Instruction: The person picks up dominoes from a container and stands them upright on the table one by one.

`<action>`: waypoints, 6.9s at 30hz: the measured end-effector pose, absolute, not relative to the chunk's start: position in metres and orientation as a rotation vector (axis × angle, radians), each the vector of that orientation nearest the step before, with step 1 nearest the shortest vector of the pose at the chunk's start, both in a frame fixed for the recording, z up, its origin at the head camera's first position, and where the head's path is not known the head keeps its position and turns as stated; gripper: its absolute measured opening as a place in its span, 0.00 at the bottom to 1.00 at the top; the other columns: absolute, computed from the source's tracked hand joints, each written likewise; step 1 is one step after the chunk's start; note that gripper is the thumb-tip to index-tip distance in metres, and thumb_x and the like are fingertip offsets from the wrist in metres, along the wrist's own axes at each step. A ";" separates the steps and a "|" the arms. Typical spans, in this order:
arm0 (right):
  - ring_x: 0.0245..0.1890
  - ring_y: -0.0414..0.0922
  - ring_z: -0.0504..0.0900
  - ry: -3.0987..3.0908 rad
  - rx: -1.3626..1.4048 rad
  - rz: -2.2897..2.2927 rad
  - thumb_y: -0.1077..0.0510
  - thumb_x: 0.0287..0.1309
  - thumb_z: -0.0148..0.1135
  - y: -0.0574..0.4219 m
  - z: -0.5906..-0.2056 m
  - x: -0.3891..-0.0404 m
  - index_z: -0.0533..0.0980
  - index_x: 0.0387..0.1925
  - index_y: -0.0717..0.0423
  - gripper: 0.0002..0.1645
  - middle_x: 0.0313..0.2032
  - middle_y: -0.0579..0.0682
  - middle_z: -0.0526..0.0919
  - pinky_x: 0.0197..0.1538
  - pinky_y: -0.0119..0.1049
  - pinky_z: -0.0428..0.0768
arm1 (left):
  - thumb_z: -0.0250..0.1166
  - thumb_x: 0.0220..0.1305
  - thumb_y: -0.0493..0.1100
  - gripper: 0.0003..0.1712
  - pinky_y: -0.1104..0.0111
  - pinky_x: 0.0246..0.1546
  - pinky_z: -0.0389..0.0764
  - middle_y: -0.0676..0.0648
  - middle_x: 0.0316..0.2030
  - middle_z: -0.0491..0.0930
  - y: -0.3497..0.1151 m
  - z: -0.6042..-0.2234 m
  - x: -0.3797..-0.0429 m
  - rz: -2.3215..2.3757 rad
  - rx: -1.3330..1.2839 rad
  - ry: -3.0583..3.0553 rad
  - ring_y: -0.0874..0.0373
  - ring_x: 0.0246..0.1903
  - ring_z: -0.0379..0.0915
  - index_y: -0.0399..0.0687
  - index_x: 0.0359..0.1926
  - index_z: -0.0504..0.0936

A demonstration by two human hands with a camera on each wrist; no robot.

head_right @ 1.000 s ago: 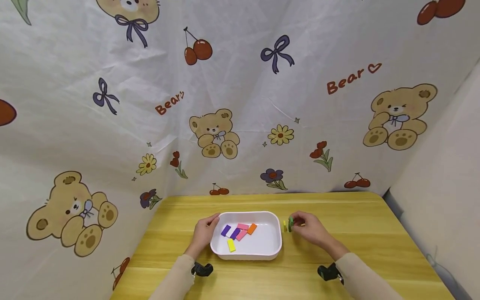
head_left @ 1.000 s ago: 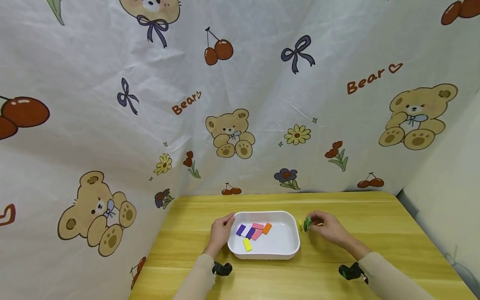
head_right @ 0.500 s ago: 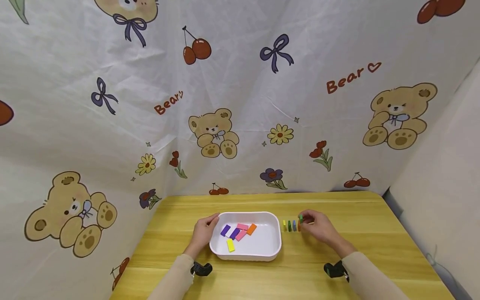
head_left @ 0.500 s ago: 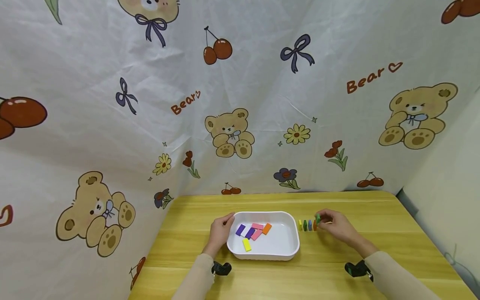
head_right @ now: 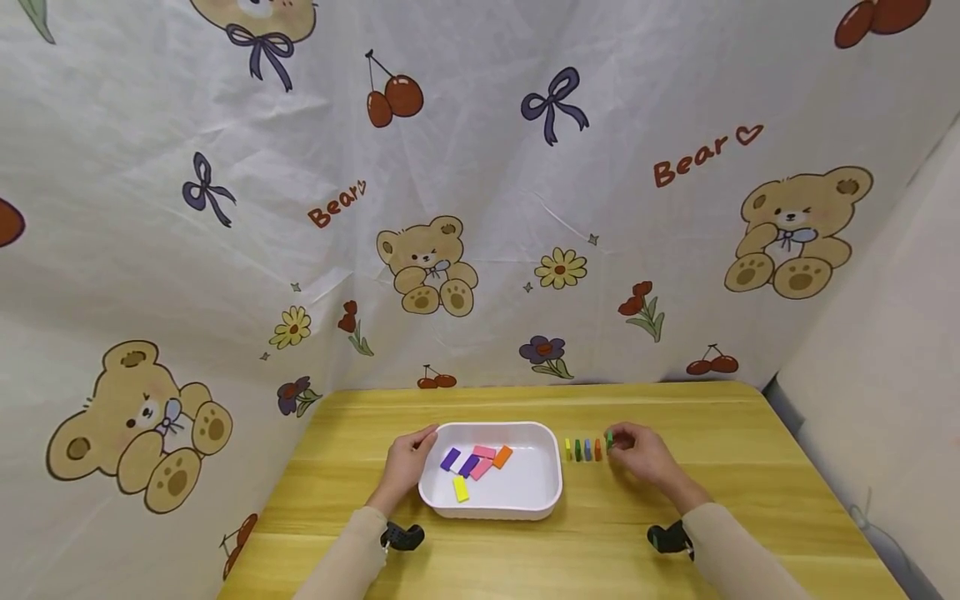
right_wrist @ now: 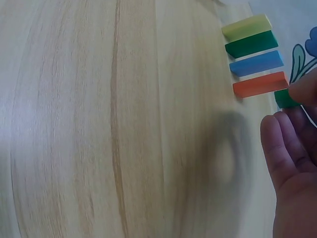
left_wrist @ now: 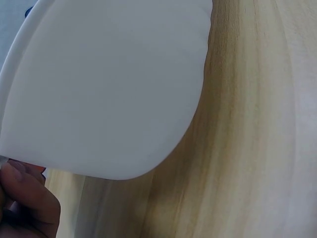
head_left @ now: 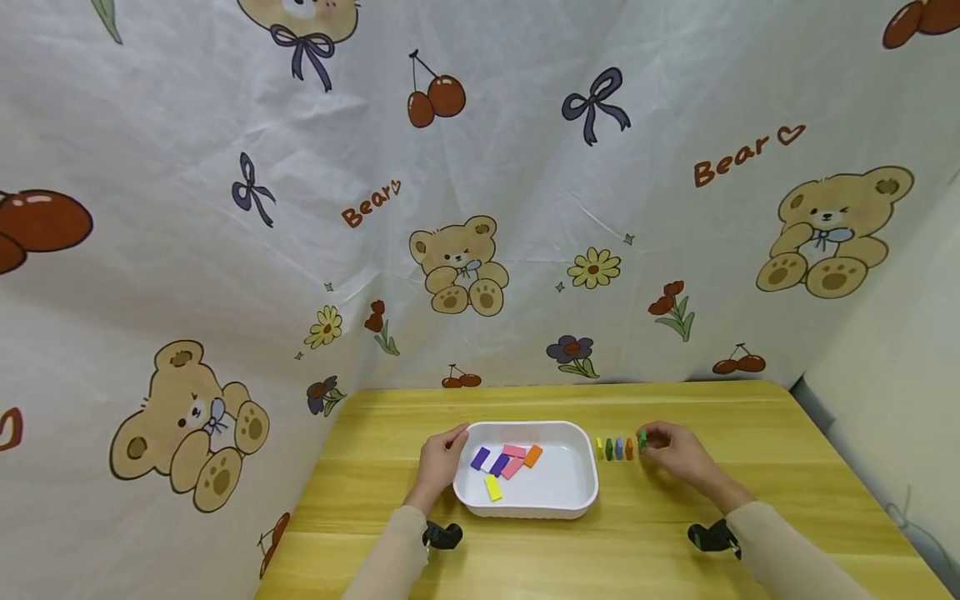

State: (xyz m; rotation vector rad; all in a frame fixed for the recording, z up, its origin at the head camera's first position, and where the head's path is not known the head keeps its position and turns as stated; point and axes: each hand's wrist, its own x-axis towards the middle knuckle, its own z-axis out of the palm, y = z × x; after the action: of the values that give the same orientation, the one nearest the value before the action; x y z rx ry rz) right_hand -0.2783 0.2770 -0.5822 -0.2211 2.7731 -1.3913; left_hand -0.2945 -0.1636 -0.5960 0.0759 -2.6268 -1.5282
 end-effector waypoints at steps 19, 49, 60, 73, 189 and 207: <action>0.43 0.49 0.83 2.787 -0.126 -1.297 0.66 0.60 0.64 0.272 -0.599 -0.287 0.79 0.52 0.68 0.18 0.43 0.58 0.86 0.42 0.38 0.84 | 0.59 0.78 0.50 0.21 0.54 0.64 0.81 0.46 0.63 0.82 -0.166 -0.592 -0.294 -1.540 0.071 -2.638 0.46 0.66 0.76 0.49 0.64 0.82; 0.41 0.47 0.81 2.771 -0.121 -1.289 0.67 0.62 0.63 0.271 -0.604 -0.280 0.77 0.56 0.68 0.20 0.44 0.57 0.84 0.41 0.38 0.83 | 0.59 0.78 0.49 0.21 0.52 0.64 0.80 0.46 0.64 0.81 -0.166 -0.592 -0.291 -1.538 0.042 -2.637 0.44 0.67 0.75 0.47 0.65 0.82; 0.48 0.52 0.83 2.662 -0.091 -1.435 0.66 0.61 0.64 0.280 -0.599 -0.272 0.71 0.65 0.69 0.30 0.58 0.68 0.79 0.38 0.35 0.84 | 0.60 0.78 0.50 0.21 0.52 0.65 0.79 0.46 0.63 0.82 -0.165 -0.591 -0.291 -1.567 0.044 -2.622 0.45 0.66 0.75 0.47 0.64 0.82; 0.42 0.39 0.82 2.891 -0.158 -1.423 0.61 0.67 0.67 0.290 -0.582 -0.270 0.79 0.58 0.63 0.20 0.52 0.61 0.85 0.37 0.28 0.82 | 0.60 0.78 0.50 0.20 0.53 0.64 0.81 0.47 0.63 0.82 -0.165 -0.594 -0.291 -1.554 0.061 -2.626 0.46 0.66 0.76 0.53 0.64 0.83; 0.44 0.46 0.78 2.697 -0.338 -1.131 0.64 0.56 0.76 0.088 -0.591 -0.297 0.84 0.47 0.56 0.16 0.45 0.49 0.84 0.63 0.51 0.82 | 0.58 0.79 0.49 0.22 0.53 0.65 0.79 0.45 0.65 0.80 -0.164 -0.590 -0.291 -1.595 0.081 -2.635 0.45 0.68 0.74 0.47 0.65 0.81; 0.41 0.45 0.76 2.814 -0.495 -0.952 0.62 0.58 0.74 0.088 -0.593 -0.294 0.85 0.39 0.56 0.07 0.39 0.48 0.80 0.57 0.50 0.82 | 0.59 0.78 0.49 0.21 0.53 0.65 0.79 0.46 0.65 0.80 -0.164 -0.591 -0.293 -1.591 0.083 -2.629 0.45 0.68 0.74 0.49 0.65 0.82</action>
State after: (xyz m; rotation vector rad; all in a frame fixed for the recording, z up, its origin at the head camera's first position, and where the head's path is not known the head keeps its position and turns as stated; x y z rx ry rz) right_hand -0.2937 0.0884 -0.5927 -0.4951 2.8136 -0.9521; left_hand -0.2929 -0.1636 -0.5907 0.0833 -2.6292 -1.5909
